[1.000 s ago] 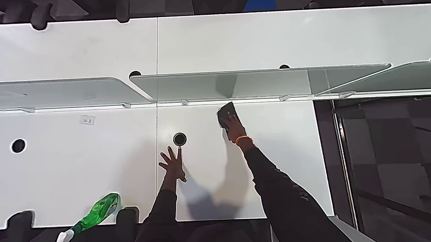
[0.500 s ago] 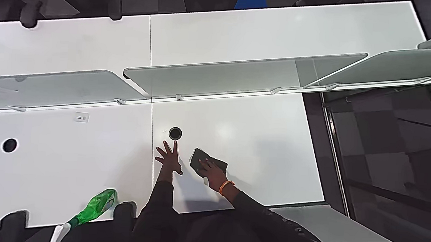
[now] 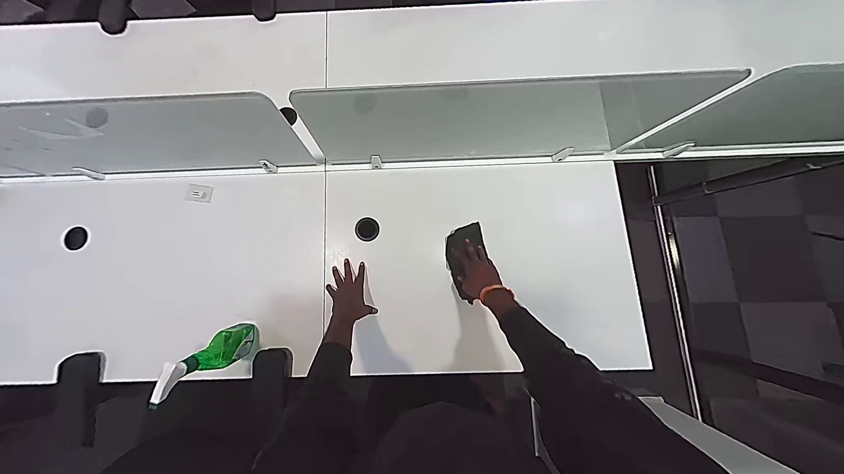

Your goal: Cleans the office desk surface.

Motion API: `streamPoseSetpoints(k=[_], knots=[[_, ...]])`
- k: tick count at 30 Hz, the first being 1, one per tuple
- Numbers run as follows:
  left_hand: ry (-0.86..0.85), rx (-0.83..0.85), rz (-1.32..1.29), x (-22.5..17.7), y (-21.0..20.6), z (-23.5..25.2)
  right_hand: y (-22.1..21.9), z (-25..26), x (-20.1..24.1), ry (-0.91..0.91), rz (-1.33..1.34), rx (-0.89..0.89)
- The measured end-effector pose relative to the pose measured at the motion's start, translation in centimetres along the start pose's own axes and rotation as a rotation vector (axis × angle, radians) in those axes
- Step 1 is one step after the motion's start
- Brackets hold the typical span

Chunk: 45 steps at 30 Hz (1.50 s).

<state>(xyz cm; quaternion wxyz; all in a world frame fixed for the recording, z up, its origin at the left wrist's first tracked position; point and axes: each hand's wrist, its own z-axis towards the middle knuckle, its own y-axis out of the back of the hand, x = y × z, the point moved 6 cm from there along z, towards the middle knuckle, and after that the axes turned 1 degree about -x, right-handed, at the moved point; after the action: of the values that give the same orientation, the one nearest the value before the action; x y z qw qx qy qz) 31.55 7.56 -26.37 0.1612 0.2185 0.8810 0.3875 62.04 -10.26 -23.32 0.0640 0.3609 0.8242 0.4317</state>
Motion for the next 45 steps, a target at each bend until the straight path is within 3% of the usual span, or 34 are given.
streamPoseSetpoints(k=[4,8,12,15,17,20,24,27,30,33,36,40,42,45], knots=[[-0.004,0.041,0.044,1.3,-3.2,-4.5,1.3,2.7,4.7,-0.069,0.066,-0.039],[-0.006,0.049,0.063,2.8,-5.9,-8.0,0.4,2.2,10.3,-0.010,0.051,-0.013],[-0.008,0.064,0.064,4.1,-7.1,-10.8,-4.7,-2.5,16.9,0.170,-0.020,0.064],[-0.016,0.046,0.055,5.1,-7.7,-12.1,-10.2,-7.8,19.4,0.301,-0.035,0.124],[-0.016,0.043,0.044,5.8,-8.1,-12.7,-13.2,-11.1,18.7,0.345,-0.034,0.149],[-0.040,0.024,0.042,6.5,-8.7,-13.4,-15.1,-14.5,14.1,0.295,-0.001,0.093],[-0.091,0.028,0.103,7.6,-9.9,-14.6,-13.2,-14.6,6.7,0.076,-0.003,-0.037],[-0.114,0.053,0.110,8.8,-10.5,-15.9,-9.7,-12.2,3.8,-0.099,0.074,-0.078],[-0.116,0.081,0.086,9.7,-11.1,-17.1,-7.4,-8.6,5.1,-0.177,0.122,-0.097],[-0.114,0.108,0.070,10.0,-11.6,-17.6,-7.0,-7.0,9.9,-0.088,0.095,-0.084],[-0.101,0.140,0.062,9.9,-11.3,-17.7,-10.8,-8.6,16.5,0.118,0.042,-0.036],[-0.074,0.221,0.054,9.9,-10.5,-17.6,-17.8,-14.9,22.4,0.337,0.056,0.061],[-0.072,0.233,0.063,9.9,-9.9,-17.4,-19.4,-17.6,22.4,0.420,0.023,0.117],[-0.062,0.253,0.099,9.6,-10.0,-17.3,-20.7,-19.1,18.6,0.466,0.002,0.123]])
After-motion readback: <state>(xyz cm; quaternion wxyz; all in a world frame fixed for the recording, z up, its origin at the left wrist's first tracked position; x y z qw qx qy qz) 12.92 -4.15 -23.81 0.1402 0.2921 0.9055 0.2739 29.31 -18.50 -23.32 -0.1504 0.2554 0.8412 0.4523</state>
